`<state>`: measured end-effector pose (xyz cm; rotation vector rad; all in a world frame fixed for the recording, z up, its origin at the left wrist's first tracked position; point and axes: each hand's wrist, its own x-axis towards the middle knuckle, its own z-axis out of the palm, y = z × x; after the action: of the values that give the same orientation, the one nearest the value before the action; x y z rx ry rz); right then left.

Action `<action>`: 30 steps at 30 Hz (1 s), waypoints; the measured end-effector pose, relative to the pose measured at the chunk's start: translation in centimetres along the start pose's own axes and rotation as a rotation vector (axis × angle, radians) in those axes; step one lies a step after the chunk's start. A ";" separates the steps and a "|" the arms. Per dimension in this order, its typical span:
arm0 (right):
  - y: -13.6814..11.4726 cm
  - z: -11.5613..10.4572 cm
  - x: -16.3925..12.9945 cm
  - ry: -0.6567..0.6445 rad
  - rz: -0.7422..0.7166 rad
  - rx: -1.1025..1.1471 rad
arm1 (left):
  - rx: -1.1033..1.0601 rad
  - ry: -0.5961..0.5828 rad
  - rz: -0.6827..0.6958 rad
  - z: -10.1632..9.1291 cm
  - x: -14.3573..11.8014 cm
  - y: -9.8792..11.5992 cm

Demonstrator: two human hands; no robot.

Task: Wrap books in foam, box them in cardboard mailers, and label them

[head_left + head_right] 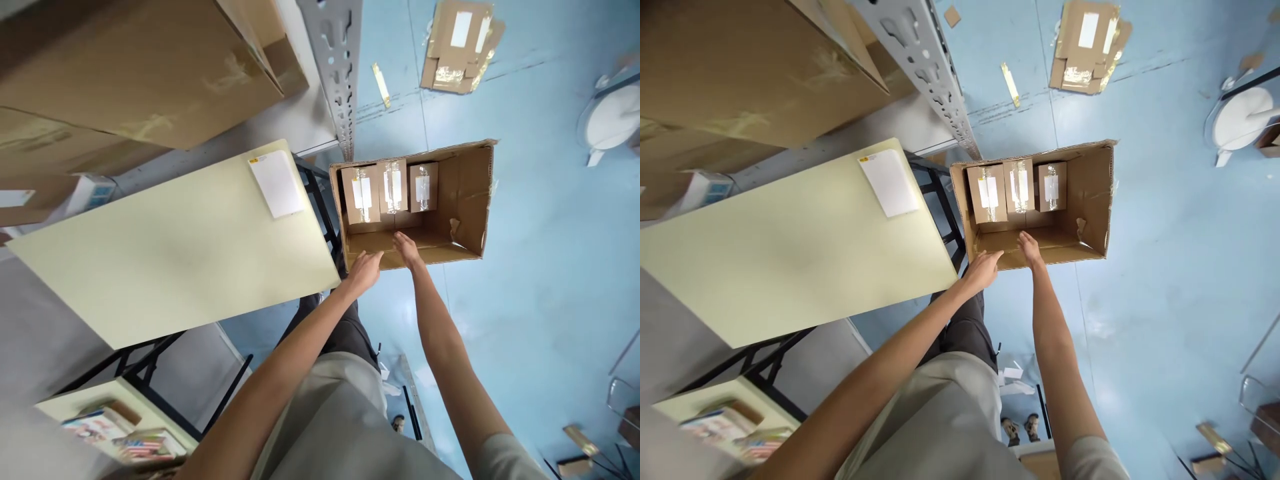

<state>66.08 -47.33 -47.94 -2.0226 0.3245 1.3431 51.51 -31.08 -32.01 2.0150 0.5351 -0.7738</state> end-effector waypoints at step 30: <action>2.2 -8.7 -5.8 -0.028 -0.146 -1.375 | 0.337 -0.076 -0.412 -3.8 10.1 -7.6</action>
<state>68.54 -55.57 -41.59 -2.9370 -1.0362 1.6705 55.14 -23.16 -41.92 2.1974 0.8357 -1.2545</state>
